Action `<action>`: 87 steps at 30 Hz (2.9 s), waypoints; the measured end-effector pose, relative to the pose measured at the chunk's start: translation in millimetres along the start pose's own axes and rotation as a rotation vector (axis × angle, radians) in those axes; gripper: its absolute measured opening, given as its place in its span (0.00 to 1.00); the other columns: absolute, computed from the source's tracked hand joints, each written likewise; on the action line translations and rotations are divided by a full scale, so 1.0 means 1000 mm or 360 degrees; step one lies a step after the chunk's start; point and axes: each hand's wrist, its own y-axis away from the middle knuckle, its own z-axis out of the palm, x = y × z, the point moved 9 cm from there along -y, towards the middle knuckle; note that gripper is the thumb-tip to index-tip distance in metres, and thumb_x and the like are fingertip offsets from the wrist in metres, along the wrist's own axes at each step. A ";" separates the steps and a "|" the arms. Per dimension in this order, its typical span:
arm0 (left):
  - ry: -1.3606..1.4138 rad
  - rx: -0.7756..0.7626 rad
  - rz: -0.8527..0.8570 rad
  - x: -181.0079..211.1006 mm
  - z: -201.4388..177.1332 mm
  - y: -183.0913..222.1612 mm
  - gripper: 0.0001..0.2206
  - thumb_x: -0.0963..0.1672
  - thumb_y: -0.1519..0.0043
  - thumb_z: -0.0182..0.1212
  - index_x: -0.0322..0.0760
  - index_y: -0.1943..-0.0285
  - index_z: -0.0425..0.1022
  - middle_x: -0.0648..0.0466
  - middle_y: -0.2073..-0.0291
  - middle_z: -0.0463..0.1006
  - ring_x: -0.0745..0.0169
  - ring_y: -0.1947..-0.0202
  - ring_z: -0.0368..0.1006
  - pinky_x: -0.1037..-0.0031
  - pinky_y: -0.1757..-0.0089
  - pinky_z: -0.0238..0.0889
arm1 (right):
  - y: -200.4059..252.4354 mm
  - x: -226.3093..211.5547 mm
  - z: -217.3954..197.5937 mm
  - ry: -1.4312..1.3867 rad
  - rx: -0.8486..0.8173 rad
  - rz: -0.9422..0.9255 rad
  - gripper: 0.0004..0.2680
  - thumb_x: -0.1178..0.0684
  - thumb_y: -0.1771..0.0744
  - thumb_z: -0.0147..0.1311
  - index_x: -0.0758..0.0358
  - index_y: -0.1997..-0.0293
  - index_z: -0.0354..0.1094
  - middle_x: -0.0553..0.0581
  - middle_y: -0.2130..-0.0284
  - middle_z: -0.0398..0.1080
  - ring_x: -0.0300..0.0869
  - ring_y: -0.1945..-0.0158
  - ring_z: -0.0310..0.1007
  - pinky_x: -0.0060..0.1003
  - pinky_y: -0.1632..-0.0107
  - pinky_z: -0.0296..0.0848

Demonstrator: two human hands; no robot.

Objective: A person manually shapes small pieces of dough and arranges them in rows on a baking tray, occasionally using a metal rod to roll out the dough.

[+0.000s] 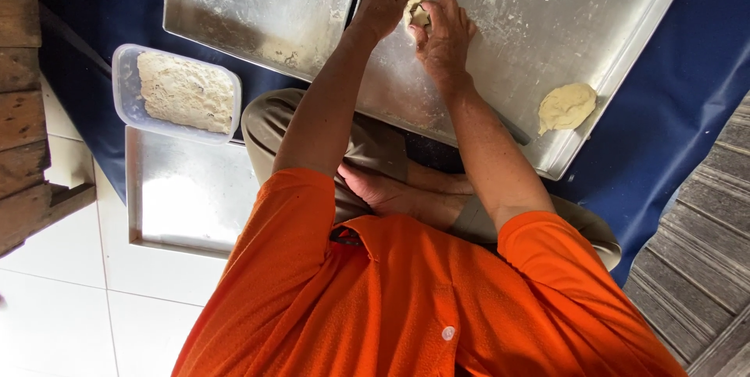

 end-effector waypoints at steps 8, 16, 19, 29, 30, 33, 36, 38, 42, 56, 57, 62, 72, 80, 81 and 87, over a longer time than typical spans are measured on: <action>0.0084 0.0030 -0.0016 -0.001 -0.002 0.001 0.13 0.51 0.34 0.50 0.43 0.58 0.76 0.55 0.65 0.82 0.57 0.65 0.78 0.61 0.59 0.70 | 0.002 0.005 0.004 -0.0293 -0.0038 -0.0016 0.17 0.61 0.38 0.69 0.55 0.46 0.67 0.53 0.55 0.66 0.46 0.53 0.69 0.46 0.46 0.67; 0.0128 0.0044 -0.0022 -0.002 -0.002 0.001 0.11 0.50 0.34 0.52 0.43 0.64 0.74 0.59 0.71 0.77 0.63 0.71 0.73 0.63 0.62 0.68 | 0.000 -0.001 0.009 -0.0428 -0.0009 -0.0074 0.16 0.63 0.36 0.63 0.59 0.44 0.66 0.58 0.53 0.65 0.48 0.53 0.67 0.44 0.49 0.71; 0.0107 0.0095 0.0009 -0.009 -0.001 -0.001 0.17 0.54 0.34 0.52 0.42 0.64 0.74 0.56 0.72 0.80 0.59 0.71 0.76 0.60 0.62 0.69 | 0.001 -0.008 0.006 -0.0466 -0.0007 -0.0068 0.16 0.64 0.36 0.62 0.59 0.43 0.65 0.58 0.51 0.65 0.47 0.51 0.67 0.42 0.48 0.71; 0.0121 0.0089 0.0081 -0.009 0.000 -0.003 0.16 0.54 0.34 0.53 0.41 0.63 0.74 0.57 0.72 0.79 0.59 0.69 0.76 0.61 0.60 0.70 | 0.005 -0.007 -0.004 -0.0513 -0.0091 -0.0039 0.19 0.68 0.38 0.63 0.60 0.43 0.65 0.58 0.52 0.64 0.50 0.52 0.68 0.43 0.48 0.70; 0.0132 0.0102 0.0113 -0.007 -0.001 -0.003 0.16 0.53 0.34 0.54 0.40 0.65 0.74 0.56 0.74 0.78 0.59 0.72 0.75 0.62 0.63 0.70 | 0.006 -0.005 0.000 -0.0488 -0.0121 0.0002 0.18 0.68 0.37 0.62 0.60 0.43 0.65 0.58 0.52 0.63 0.49 0.51 0.67 0.42 0.48 0.70; 0.0119 0.0026 -0.0010 0.002 -0.005 0.007 0.11 0.48 0.33 0.54 0.41 0.63 0.75 0.57 0.72 0.79 0.63 0.73 0.74 0.63 0.64 0.70 | 0.009 -0.004 0.001 -0.0501 -0.0172 0.0015 0.18 0.65 0.37 0.63 0.58 0.42 0.65 0.57 0.52 0.64 0.47 0.52 0.66 0.41 0.50 0.70; 0.0074 0.0043 0.0097 0.000 0.001 0.008 0.10 0.48 0.35 0.56 0.43 0.61 0.81 0.58 0.66 0.81 0.64 0.70 0.75 0.66 0.60 0.71 | 0.011 -0.007 -0.011 -0.0580 -0.0143 0.0028 0.19 0.68 0.37 0.61 0.61 0.42 0.63 0.57 0.53 0.64 0.46 0.53 0.67 0.40 0.51 0.71; -0.0283 0.0006 0.0226 -0.047 0.041 -0.010 0.08 0.49 0.32 0.50 0.50 0.53 0.74 0.62 0.56 0.74 0.61 0.63 0.73 0.67 0.58 0.72 | 0.015 -0.013 -0.021 -0.0643 -0.0113 0.0031 0.20 0.68 0.37 0.60 0.60 0.40 0.62 0.56 0.54 0.64 0.42 0.57 0.66 0.37 0.55 0.70; -0.0170 -0.0060 0.0226 -0.019 0.025 0.022 0.01 0.45 0.31 0.56 0.52 0.55 0.71 0.60 0.56 0.71 0.67 0.62 0.72 0.69 0.57 0.71 | 0.028 -0.007 -0.013 -0.0788 -0.0124 0.0169 0.22 0.70 0.39 0.59 0.63 0.39 0.61 0.60 0.54 0.67 0.43 0.60 0.72 0.36 0.59 0.75; 0.0097 0.0243 0.0432 -0.017 0.035 0.103 0.06 0.37 0.47 0.64 0.35 0.63 0.76 0.51 0.68 0.76 0.54 0.68 0.72 0.65 0.63 0.68 | 0.100 0.036 -0.047 -0.0132 -0.0241 0.0151 0.14 0.65 0.36 0.56 0.68 0.45 0.69 0.65 0.56 0.71 0.57 0.55 0.69 0.48 0.52 0.68; 0.0113 0.0216 0.0347 -0.018 0.040 0.102 0.08 0.37 0.48 0.65 0.36 0.62 0.75 0.52 0.69 0.75 0.54 0.68 0.71 0.64 0.63 0.67 | 0.092 0.029 -0.064 -0.0150 -0.0153 0.0117 0.11 0.66 0.37 0.55 0.68 0.51 0.73 0.64 0.64 0.73 0.55 0.64 0.72 0.47 0.60 0.70; 0.0287 0.0084 0.0266 -0.028 0.054 0.099 0.08 0.35 0.46 0.64 0.37 0.60 0.79 0.56 0.66 0.77 0.66 0.68 0.71 0.74 0.63 0.68 | 0.096 0.031 -0.014 -0.0425 -0.0338 0.0259 0.10 0.59 0.34 0.54 0.65 0.48 0.72 0.64 0.60 0.72 0.54 0.60 0.72 0.45 0.57 0.71; 0.0578 -0.0144 0.0033 -0.021 0.052 0.114 0.19 0.38 0.43 0.65 0.32 0.42 0.77 0.55 0.62 0.79 0.67 0.63 0.73 0.78 0.58 0.70 | 0.110 0.037 0.005 -0.0759 -0.0431 0.0818 0.06 0.61 0.35 0.57 0.62 0.57 0.69 0.53 0.65 0.75 0.43 0.63 0.73 0.37 0.58 0.72; 0.0142 -0.0009 0.0427 0.011 0.045 0.122 0.06 0.36 0.43 0.62 0.38 0.60 0.78 0.55 0.64 0.76 0.59 0.60 0.71 0.71 0.56 0.67 | 0.108 0.023 -0.005 -0.0685 -0.0500 0.0913 0.06 0.62 0.35 0.55 0.61 0.55 0.70 0.55 0.62 0.75 0.44 0.60 0.74 0.39 0.55 0.73; 0.0137 0.0011 0.0504 0.021 0.041 0.127 0.07 0.35 0.44 0.59 0.38 0.62 0.76 0.55 0.66 0.76 0.59 0.62 0.70 0.70 0.58 0.66 | 0.107 0.019 -0.010 -0.0699 -0.0514 0.0920 0.05 0.63 0.34 0.54 0.61 0.57 0.67 0.55 0.62 0.74 0.44 0.60 0.73 0.40 0.55 0.72; 0.0086 -0.0056 0.0484 -0.004 0.063 0.116 0.14 0.41 0.40 0.65 0.33 0.46 0.78 0.49 0.57 0.79 0.58 0.61 0.77 0.73 0.57 0.71 | 0.119 0.032 0.001 -0.0593 -0.0245 0.0662 0.13 0.66 0.36 0.53 0.64 0.47 0.69 0.60 0.59 0.71 0.48 0.59 0.73 0.41 0.54 0.73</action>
